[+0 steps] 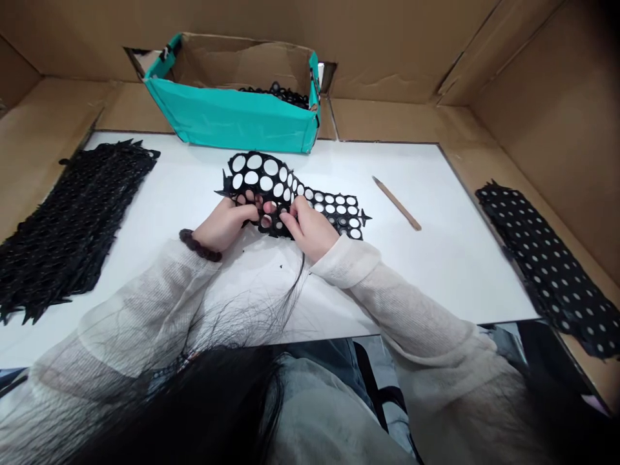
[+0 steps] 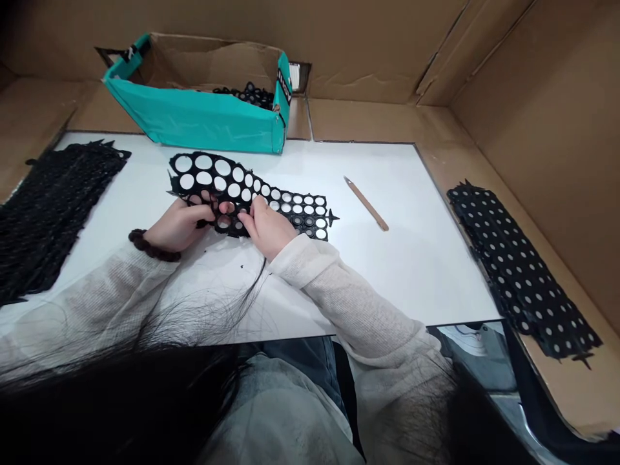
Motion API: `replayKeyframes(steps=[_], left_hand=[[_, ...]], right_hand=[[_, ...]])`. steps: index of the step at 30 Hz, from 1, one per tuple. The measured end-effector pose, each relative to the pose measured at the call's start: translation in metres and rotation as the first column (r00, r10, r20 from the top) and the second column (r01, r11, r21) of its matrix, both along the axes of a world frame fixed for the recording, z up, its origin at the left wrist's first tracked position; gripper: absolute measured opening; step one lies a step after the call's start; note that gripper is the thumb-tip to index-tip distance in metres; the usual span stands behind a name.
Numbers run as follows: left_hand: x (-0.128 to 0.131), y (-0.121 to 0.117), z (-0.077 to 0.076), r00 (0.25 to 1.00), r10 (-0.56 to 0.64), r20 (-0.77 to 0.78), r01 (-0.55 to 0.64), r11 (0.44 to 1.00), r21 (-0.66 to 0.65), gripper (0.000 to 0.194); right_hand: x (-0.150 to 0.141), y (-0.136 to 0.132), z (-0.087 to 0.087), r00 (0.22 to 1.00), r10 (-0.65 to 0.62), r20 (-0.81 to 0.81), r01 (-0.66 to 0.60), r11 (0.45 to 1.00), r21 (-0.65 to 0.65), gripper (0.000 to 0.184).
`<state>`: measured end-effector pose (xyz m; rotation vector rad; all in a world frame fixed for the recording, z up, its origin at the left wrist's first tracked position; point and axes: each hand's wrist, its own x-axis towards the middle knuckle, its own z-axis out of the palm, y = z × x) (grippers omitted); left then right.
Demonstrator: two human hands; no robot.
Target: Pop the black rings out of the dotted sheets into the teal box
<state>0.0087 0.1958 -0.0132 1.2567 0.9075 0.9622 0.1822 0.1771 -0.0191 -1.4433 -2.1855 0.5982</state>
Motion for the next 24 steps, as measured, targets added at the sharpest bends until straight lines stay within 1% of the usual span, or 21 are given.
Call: replayKeyframes(steps=[2, 3, 7, 12, 15, 18, 21, 24], left_hand=[[0.0, -0.001, 0.001, 1.0, 0.012, 0.009, -0.012, 0.999, -0.031, 0.004], [0.0, -0.001, 0.0, 1.0, 0.031, -0.002, -0.031, 0.999, -0.03, 0.008], [0.002, 0.0, -0.004, 0.994, 0.082, -0.067, -0.08, 0.997, 0.022, 0.014], [0.001, 0.003, -0.01, 0.988, 0.145, -0.054, -0.145, 0.989, -0.003, 0.023], [0.0, 0.003, -0.012, 0.991, 0.116, -0.069, -0.119, 0.992, -0.034, 0.023], [-0.001, 0.002, -0.01, 0.992, 0.08, -0.1, -0.081, 0.997, -0.01, 0.021], [-0.002, 0.001, -0.006, 0.991, 0.044, -0.125, -0.039, 0.999, 0.036, 0.021], [0.0, 0.001, -0.003, 0.995, 0.033, -0.098, -0.032, 0.999, 0.012, 0.027]], right_hand=[[-0.001, 0.0, 0.0, 1.0, -0.005, -0.01, 0.005, 1.0, 0.005, 0.013], [-0.001, 0.0, 0.0, 1.0, 0.0, -0.009, 0.0, 1.0, 0.005, 0.012], [-0.001, -0.002, -0.001, 1.0, 0.023, -0.007, -0.023, 1.0, 0.018, 0.011], [0.001, 0.001, -0.007, 0.993, 0.034, -0.116, -0.03, 0.999, 0.037, 0.017], [0.001, 0.002, -0.007, 0.991, -0.003, -0.13, 0.004, 1.0, 0.007, 0.026], [0.0, 0.0, -0.004, 0.99, -0.014, -0.142, 0.012, 1.0, -0.019, 0.033], [-0.001, -0.001, -0.001, 0.991, -0.01, -0.134, 0.005, 0.999, -0.039, 0.032], [0.0, 0.0, 0.001, 0.992, 0.02, -0.122, -0.027, 0.998, -0.048, 0.026]])
